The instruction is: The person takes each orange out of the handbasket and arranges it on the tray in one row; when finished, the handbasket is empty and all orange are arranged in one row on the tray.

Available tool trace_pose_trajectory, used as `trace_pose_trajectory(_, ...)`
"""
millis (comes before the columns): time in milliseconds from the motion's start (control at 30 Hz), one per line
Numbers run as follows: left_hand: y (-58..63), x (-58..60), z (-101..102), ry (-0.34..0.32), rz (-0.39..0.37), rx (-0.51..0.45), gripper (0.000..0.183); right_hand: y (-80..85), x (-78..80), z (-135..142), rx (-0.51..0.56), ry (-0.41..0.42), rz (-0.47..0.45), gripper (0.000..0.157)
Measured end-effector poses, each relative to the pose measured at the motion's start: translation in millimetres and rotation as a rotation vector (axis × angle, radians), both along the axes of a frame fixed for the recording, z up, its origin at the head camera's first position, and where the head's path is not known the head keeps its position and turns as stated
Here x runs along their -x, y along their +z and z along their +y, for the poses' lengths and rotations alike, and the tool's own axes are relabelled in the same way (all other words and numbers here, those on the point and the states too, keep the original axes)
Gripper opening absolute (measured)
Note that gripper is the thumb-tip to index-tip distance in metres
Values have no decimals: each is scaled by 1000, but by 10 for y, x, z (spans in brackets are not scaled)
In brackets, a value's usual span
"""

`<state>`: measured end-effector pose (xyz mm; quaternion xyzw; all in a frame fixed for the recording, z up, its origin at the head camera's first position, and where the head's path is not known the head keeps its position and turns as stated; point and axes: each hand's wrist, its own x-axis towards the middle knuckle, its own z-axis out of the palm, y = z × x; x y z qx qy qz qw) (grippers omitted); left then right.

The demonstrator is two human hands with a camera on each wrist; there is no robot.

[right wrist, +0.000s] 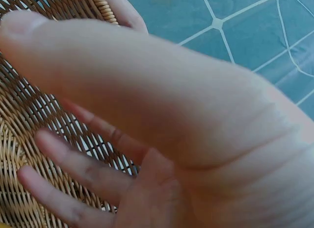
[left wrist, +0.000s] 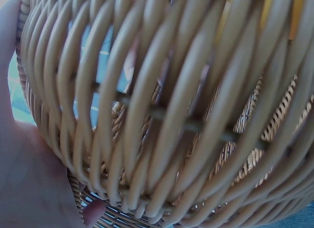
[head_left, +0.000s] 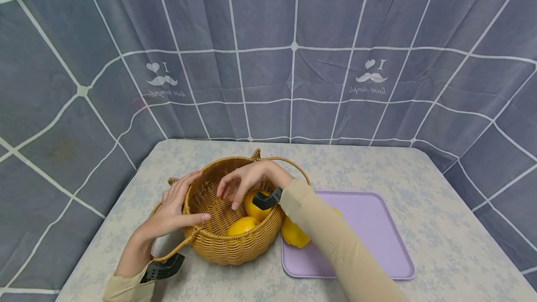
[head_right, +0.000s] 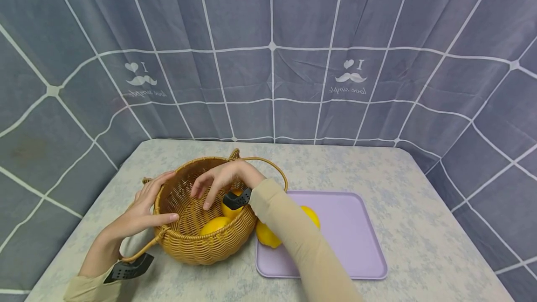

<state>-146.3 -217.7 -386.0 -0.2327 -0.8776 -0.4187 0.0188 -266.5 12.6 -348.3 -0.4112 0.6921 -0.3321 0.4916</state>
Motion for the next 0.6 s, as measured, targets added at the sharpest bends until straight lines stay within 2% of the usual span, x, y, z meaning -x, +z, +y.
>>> trace_pose_trajectory(600, 7, -2, 3, 1, 5, 0, 93, -18, 2, 9, -63, 40, -21, 62)
